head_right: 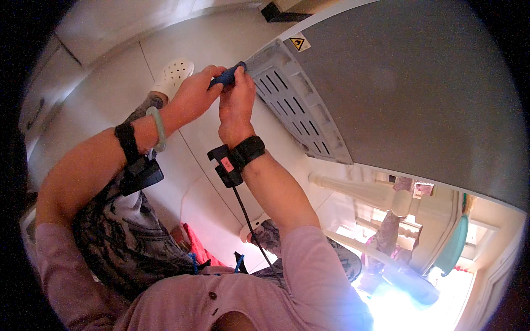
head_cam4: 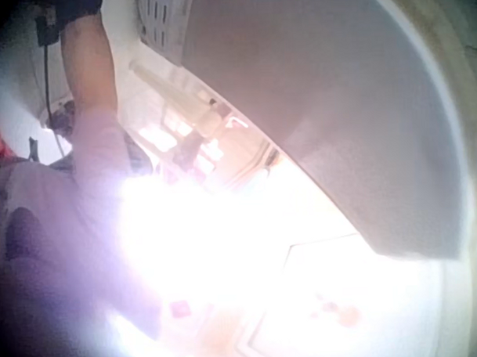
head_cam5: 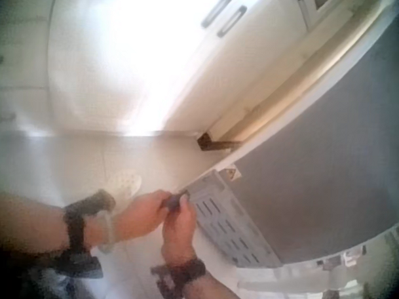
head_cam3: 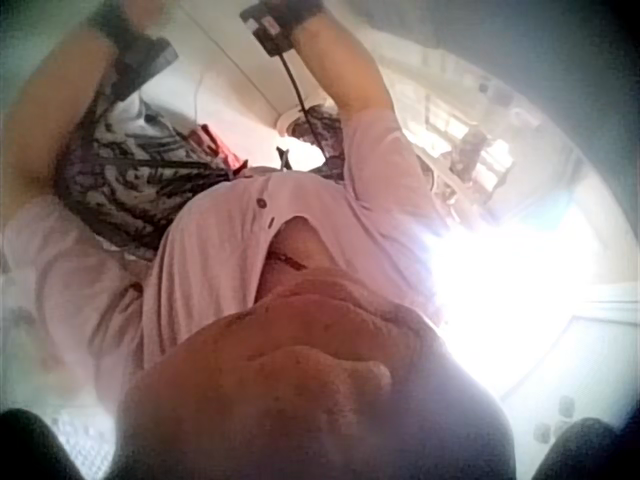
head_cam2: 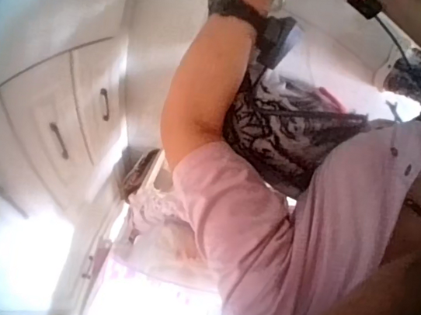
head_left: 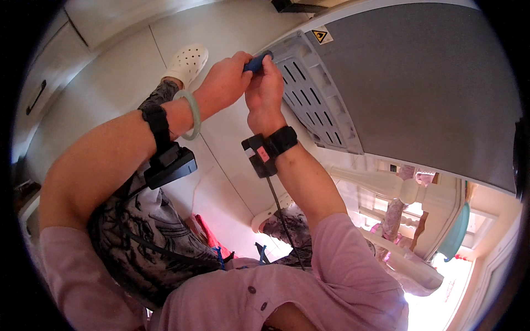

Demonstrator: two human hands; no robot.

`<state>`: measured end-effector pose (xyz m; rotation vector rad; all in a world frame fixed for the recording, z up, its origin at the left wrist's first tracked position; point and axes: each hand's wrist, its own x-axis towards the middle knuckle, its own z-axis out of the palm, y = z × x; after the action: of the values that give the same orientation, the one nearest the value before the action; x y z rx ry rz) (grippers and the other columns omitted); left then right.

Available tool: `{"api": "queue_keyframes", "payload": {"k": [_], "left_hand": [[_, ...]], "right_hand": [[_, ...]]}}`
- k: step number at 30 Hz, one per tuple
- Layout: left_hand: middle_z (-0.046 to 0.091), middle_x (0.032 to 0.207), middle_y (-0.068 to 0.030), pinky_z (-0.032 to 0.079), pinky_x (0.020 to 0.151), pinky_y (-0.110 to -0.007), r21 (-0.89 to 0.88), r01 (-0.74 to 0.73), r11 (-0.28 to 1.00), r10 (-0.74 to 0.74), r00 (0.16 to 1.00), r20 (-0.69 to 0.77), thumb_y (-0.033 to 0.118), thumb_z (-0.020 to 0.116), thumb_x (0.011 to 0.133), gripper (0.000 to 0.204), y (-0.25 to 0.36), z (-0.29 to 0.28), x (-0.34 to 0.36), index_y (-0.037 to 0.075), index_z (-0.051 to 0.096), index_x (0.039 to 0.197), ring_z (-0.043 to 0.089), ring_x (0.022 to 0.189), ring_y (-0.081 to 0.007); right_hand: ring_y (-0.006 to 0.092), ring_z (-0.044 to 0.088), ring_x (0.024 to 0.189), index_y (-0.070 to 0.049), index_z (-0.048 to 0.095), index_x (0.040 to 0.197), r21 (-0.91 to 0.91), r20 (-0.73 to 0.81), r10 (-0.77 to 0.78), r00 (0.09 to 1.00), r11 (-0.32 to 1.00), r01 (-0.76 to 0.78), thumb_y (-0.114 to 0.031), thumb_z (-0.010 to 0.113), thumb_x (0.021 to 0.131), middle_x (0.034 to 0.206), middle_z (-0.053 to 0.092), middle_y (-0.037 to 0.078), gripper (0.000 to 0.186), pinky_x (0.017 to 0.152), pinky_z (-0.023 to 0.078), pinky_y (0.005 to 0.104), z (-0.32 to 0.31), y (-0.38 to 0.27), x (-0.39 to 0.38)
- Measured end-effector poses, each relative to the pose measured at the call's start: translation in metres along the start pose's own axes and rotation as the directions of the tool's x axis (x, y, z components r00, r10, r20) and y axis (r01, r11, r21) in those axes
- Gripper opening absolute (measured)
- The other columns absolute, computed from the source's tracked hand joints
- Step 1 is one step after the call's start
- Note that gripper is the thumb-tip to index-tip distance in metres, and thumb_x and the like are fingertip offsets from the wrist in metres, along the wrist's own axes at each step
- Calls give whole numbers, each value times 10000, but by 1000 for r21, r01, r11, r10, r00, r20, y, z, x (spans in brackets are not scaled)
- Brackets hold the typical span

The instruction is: The person removes screws from the back panel of a refrigerator using a screwdriver, detaches the panel, and works on the internal components by hand.

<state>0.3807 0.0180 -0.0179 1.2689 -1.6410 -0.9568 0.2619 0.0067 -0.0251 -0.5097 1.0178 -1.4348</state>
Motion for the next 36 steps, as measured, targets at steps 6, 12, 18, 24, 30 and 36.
{"api": "queue_keyframes", "payload": {"k": [6,12,18,24,30,36], "left_hand": [[646,1002,-216,499,806,-443,-3,37,999,-37,999,40,131,562,874,303,-1,-1,4,33,544,1160,625,935,-389],[642,1055,-216,504,831,-426,13,76,997,-76,993,89,121,566,886,316,2,-6,2,35,531,1188,625,979,-381],[642,1052,-218,501,840,-424,0,81,997,-81,993,87,120,557,891,317,3,-7,2,32,529,1194,622,989,-382],[645,1030,-217,499,835,-427,4,82,997,-82,994,79,127,542,895,304,2,-5,3,32,535,1183,625,977,-382],[648,902,-237,485,757,-494,40,73,997,-72,997,-27,155,503,888,245,5,2,5,10,572,1073,620,859,-411],[646,856,-242,477,723,-521,88,124,988,-107,979,-173,191,453,917,236,9,4,11,5,592,966,618,820,-424]], "right_hand": [[153,560,792,-58,535,955,3,27,8,1000,1000,-8,-256,488,997,876,569,36,208,716,470,312,1,-3,2],[159,573,803,-53,538,975,20,22,-3,1000,1000,3,-249,493,994,888,574,39,202,722,483,314,1,-1,2],[162,575,811,-50,536,975,8,46,0,999,1000,0,-242,502,989,898,576,42,195,717,481,312,0,-1,1],[161,570,796,-56,538,962,-9,-5,9,1000,1000,-9,-250,505,988,895,577,41,198,704,468,312,1,-1,3],[152,565,769,-64,544,947,-23,29,15,999,1000,-14,-273,521,980,865,580,28,212,716,466,316,1,-2,7],[146,580,796,-63,557,947,-78,58,11,998,997,-7,-267,530,970,878,603,32,207,725,470,302,12,-7,6]]}}
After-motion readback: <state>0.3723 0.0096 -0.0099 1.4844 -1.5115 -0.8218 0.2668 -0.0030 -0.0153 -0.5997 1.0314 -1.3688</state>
